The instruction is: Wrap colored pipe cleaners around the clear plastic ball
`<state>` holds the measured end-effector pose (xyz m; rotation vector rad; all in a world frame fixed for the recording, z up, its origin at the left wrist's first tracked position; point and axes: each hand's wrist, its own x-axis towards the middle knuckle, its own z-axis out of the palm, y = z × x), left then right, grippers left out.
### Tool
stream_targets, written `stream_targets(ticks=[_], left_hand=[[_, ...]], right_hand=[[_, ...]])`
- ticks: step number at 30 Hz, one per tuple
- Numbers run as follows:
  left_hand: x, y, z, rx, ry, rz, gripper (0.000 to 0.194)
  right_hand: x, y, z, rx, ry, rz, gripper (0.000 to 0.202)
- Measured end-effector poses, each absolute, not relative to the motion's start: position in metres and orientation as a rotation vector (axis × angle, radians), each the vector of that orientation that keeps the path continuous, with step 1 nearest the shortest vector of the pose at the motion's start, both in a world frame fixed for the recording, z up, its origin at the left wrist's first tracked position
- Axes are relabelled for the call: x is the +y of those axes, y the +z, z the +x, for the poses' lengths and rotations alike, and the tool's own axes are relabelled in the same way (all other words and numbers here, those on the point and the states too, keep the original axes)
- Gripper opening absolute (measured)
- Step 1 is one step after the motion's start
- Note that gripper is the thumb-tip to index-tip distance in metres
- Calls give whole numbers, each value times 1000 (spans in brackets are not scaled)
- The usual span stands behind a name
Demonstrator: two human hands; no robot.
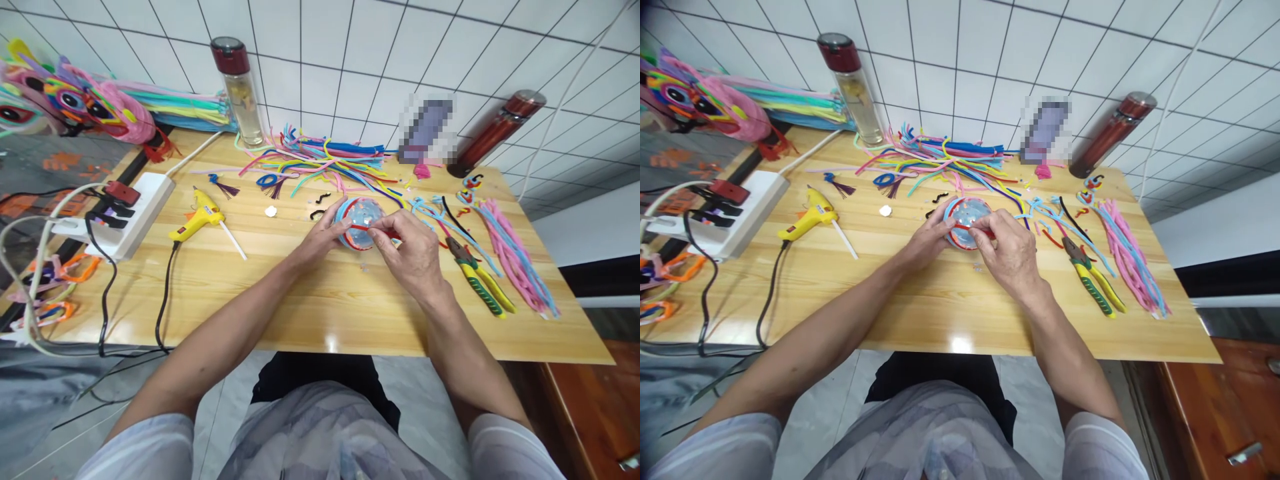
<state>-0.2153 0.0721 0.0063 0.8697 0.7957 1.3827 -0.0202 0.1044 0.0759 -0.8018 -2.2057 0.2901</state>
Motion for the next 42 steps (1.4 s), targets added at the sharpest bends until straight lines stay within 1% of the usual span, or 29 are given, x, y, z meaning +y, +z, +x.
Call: stream_targets(ticks=[5, 14, 20, 24, 29, 37, 42], left_hand=[[69, 13, -216, 790, 1363, 873, 70], [71, 15, -219, 799, 1407, 816, 71], [70, 18, -220, 773, 1394, 848, 74], [68, 18, -221, 726, 1411, 833, 69], [66, 23, -222, 766, 1397, 779, 72], [67, 19, -225, 798, 1340, 732, 71], [68, 17, -227, 794, 1302, 678, 67]], right_hand=[[104, 78, -20, -2199, 346, -814, 10], [111, 83, -14, -2138, 609, -797, 7], [126, 80, -5, -1993, 777, -824, 14], [130, 82, -4, -1998, 788, -826, 13], [130, 80, -5, -1929, 920, -848, 14], [134, 74, -7, -1829, 1105, -837, 22], [138, 72, -10, -1748, 1261, -805, 26]])
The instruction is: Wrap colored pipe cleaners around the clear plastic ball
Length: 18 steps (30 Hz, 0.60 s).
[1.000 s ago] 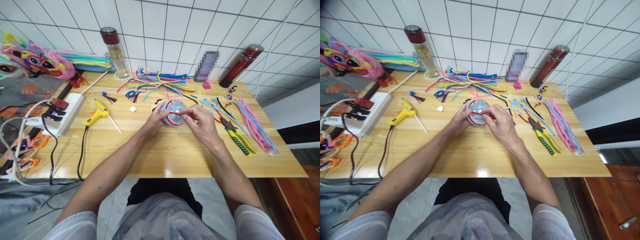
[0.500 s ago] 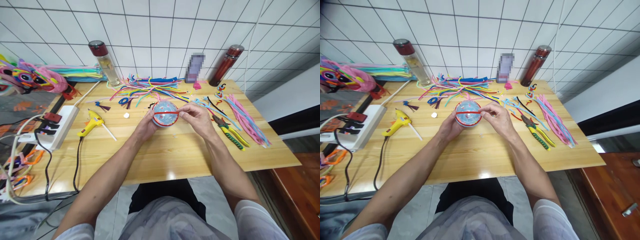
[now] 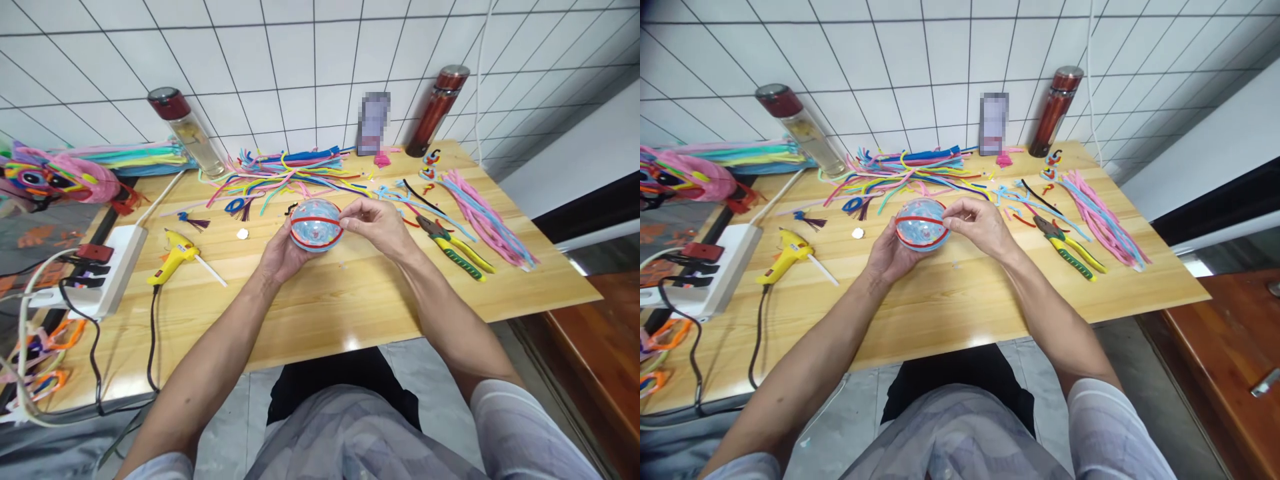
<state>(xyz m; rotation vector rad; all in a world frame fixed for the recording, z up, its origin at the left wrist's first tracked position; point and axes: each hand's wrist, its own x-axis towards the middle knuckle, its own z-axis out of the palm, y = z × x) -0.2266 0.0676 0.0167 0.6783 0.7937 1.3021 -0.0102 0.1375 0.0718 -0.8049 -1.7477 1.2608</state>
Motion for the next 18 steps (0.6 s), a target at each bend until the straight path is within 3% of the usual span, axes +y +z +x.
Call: stream_targets(ticks=[10, 18], left_hand=[[66, 26, -225, 670, 1259, 494, 54], [66, 26, -225, 675, 1294, 493, 50]], right_hand=[[144, 60, -18, -1369, 1747, -802, 48], [140, 56, -20, -1337, 1754, -840, 55]])
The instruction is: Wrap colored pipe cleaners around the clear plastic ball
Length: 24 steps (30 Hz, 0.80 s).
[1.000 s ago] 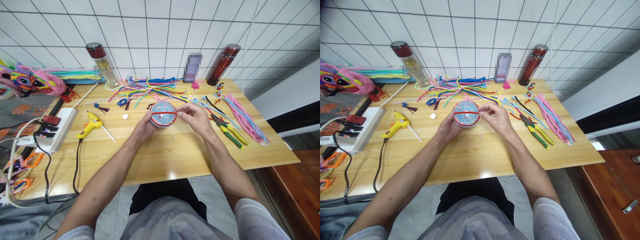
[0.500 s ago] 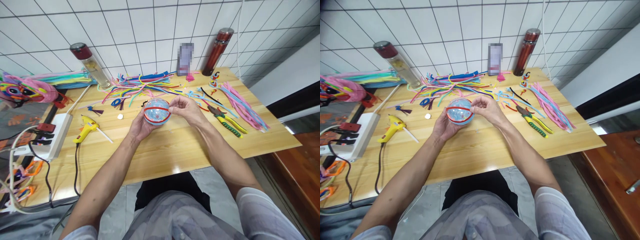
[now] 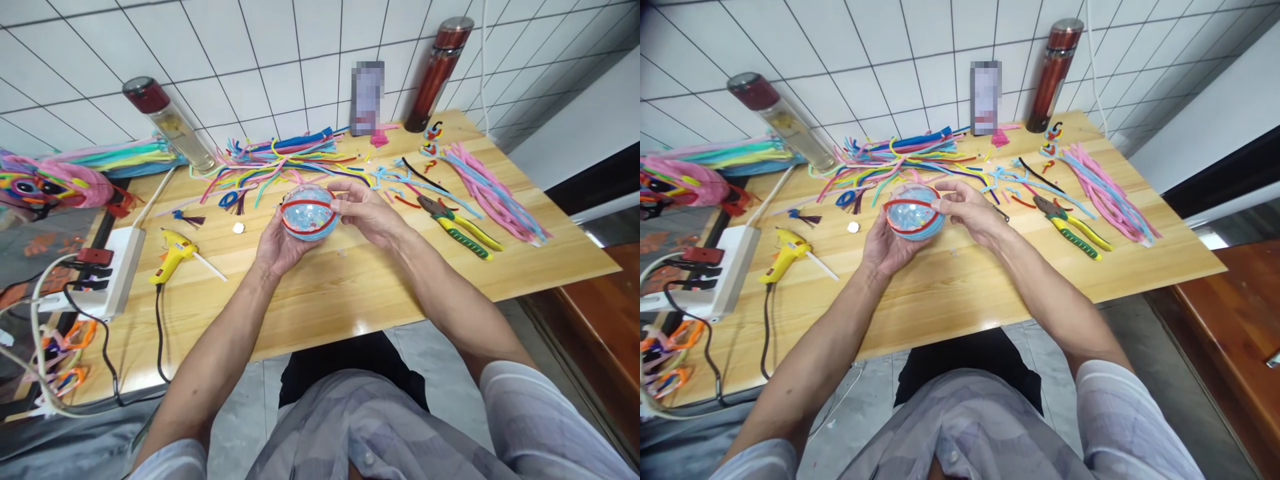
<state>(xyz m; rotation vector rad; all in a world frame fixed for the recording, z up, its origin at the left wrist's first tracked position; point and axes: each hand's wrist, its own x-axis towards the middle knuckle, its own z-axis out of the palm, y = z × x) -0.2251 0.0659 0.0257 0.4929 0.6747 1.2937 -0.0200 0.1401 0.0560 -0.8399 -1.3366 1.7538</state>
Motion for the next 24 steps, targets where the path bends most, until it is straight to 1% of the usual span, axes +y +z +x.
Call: stream_targets(ticks=[6, 12, 16, 21, 24], left_hand=[[66, 24, -226, 684, 1355, 501, 49], [67, 23, -226, 677, 1413, 492, 49], [68, 19, -228, 657, 1417, 544, 50], [68, 16, -228, 607, 1431, 640, 58], [69, 14, -229, 575, 1428, 715, 66]], right_hand=[[140, 51, -20, -1408, 1693, -835, 57], [144, 44, -20, -1292, 1880, -834, 66], [145, 43, -20, -1255, 1934, -819, 65], [148, 39, -21, -1284, 1904, -776, 63], [151, 34, -20, -1305, 1867, -774, 66]])
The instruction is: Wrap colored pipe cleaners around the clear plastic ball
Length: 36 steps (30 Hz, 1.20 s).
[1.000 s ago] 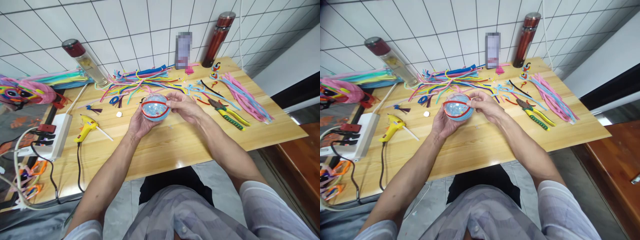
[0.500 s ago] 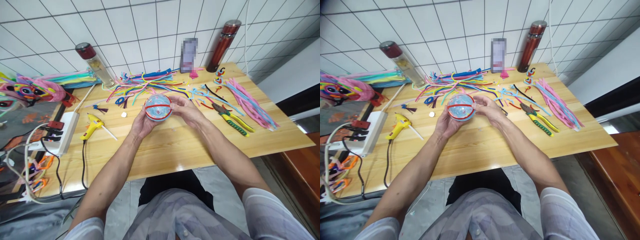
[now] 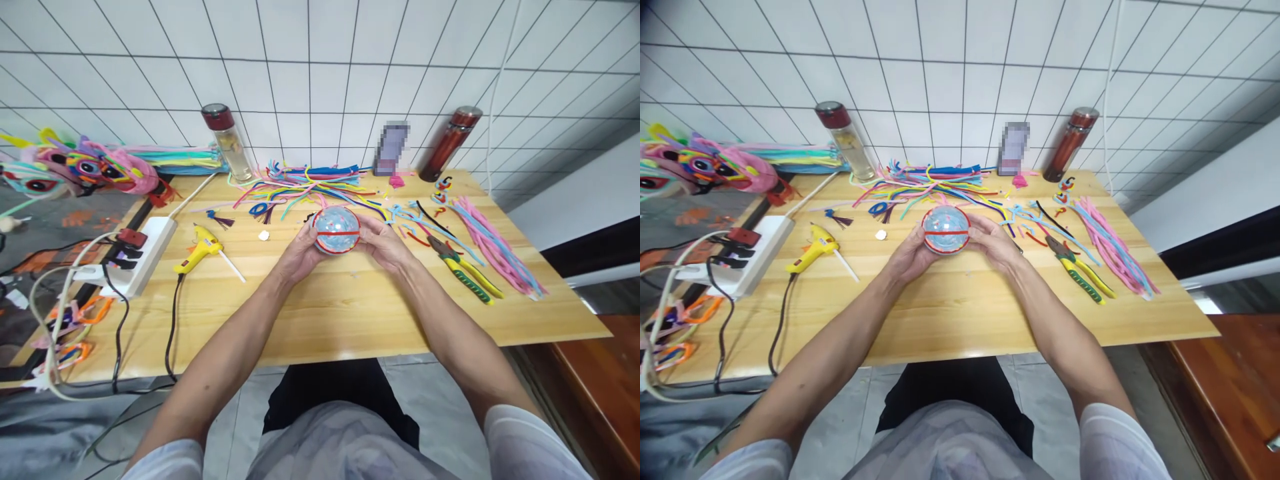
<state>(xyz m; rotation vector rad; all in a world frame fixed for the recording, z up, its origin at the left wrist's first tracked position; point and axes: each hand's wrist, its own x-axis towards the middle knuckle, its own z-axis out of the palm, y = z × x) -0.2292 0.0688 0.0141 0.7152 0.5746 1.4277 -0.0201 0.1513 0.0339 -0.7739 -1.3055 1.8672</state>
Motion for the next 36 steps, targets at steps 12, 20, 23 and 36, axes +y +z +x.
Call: stream_targets(ticks=[12, 20, 23, 36], left_hand=[[78, 4, -224, 552, 1448, 635, 65], [76, 4, -229, 595, 1454, 624, 64], [76, 2, -230, 610, 1443, 626, 66], [72, 5, -228, 601, 1442, 577, 61]], right_hand=[[158, 26, -13, -1397, 1699, -838, 70], [159, 16, -14, -1400, 1685, -851, 71], [160, 15, -15, -1367, 1708, -834, 69], [160, 13, -17, -1320, 1783, -826, 62]])
